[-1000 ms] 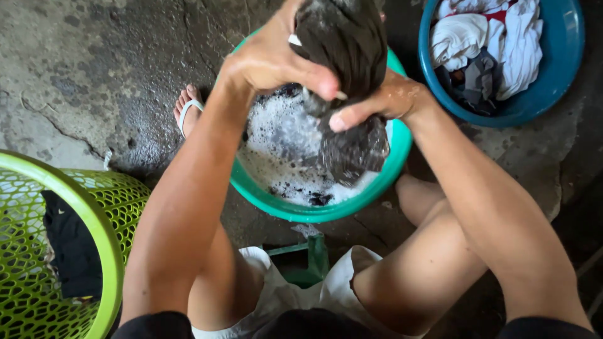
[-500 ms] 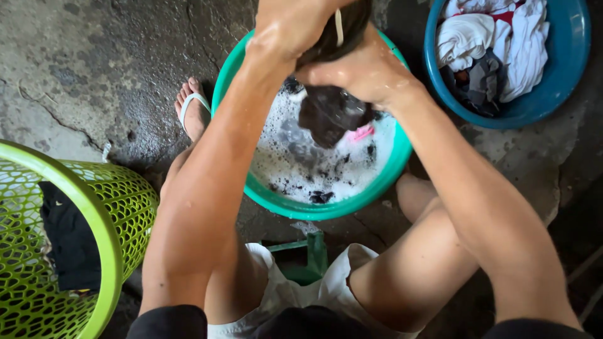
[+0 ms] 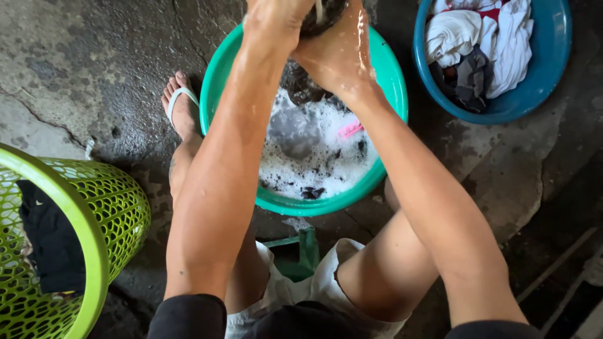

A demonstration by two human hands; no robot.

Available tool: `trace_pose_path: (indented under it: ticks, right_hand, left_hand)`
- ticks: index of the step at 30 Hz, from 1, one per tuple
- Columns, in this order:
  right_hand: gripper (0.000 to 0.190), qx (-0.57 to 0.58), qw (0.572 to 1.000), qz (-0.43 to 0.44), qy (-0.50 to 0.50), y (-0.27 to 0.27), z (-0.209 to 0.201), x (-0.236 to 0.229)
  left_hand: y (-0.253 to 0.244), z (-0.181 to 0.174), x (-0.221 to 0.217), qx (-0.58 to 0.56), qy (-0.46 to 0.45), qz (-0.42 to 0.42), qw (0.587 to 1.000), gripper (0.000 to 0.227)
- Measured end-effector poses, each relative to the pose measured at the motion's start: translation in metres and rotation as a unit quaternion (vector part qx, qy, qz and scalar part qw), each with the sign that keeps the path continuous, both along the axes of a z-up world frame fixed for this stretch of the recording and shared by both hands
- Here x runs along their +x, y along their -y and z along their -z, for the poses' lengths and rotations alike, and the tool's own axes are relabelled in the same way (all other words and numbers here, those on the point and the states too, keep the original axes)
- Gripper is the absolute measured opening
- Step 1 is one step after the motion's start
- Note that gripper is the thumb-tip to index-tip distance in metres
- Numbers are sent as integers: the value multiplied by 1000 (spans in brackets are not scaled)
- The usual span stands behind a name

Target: Hand washing clothes in a basin with soapy water using a scrub brush.

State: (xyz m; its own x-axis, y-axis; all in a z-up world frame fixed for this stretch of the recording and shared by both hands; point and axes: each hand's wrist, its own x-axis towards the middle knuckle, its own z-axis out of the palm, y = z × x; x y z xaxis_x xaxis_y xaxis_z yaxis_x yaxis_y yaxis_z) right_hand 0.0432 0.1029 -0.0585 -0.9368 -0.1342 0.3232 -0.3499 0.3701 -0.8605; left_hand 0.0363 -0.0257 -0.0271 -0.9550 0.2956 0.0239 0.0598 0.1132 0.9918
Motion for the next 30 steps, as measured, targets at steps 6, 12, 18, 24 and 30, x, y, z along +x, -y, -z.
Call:
trace_pose_path:
  ticks: [6, 12, 18, 24, 30]
  right_hand:
    - [74, -14, 994, -29, -105, -29, 32, -13]
    - [46, -27, 998, -57, -5, -38, -9, -8]
    - [27, -207, 967, -130, 69, -34, 5, -24]
    - [13, -283, 940, -156, 111, -35, 7, -30]
    - [12, -260, 942, -155, 141, -35, 14, -35]
  left_hand:
    - [7, -10, -5, -72, -10, -28, 997, 56]
    - [3, -13, -6, -133, -12, -46, 990, 59]
    - [-2, 5, 7, -51, -236, 28, 970, 89]
    - [-3, 16, 0, -62, -160, 22, 985, 62]
    - [-10, 31, -1, -79, -97, -7, 992, 41]
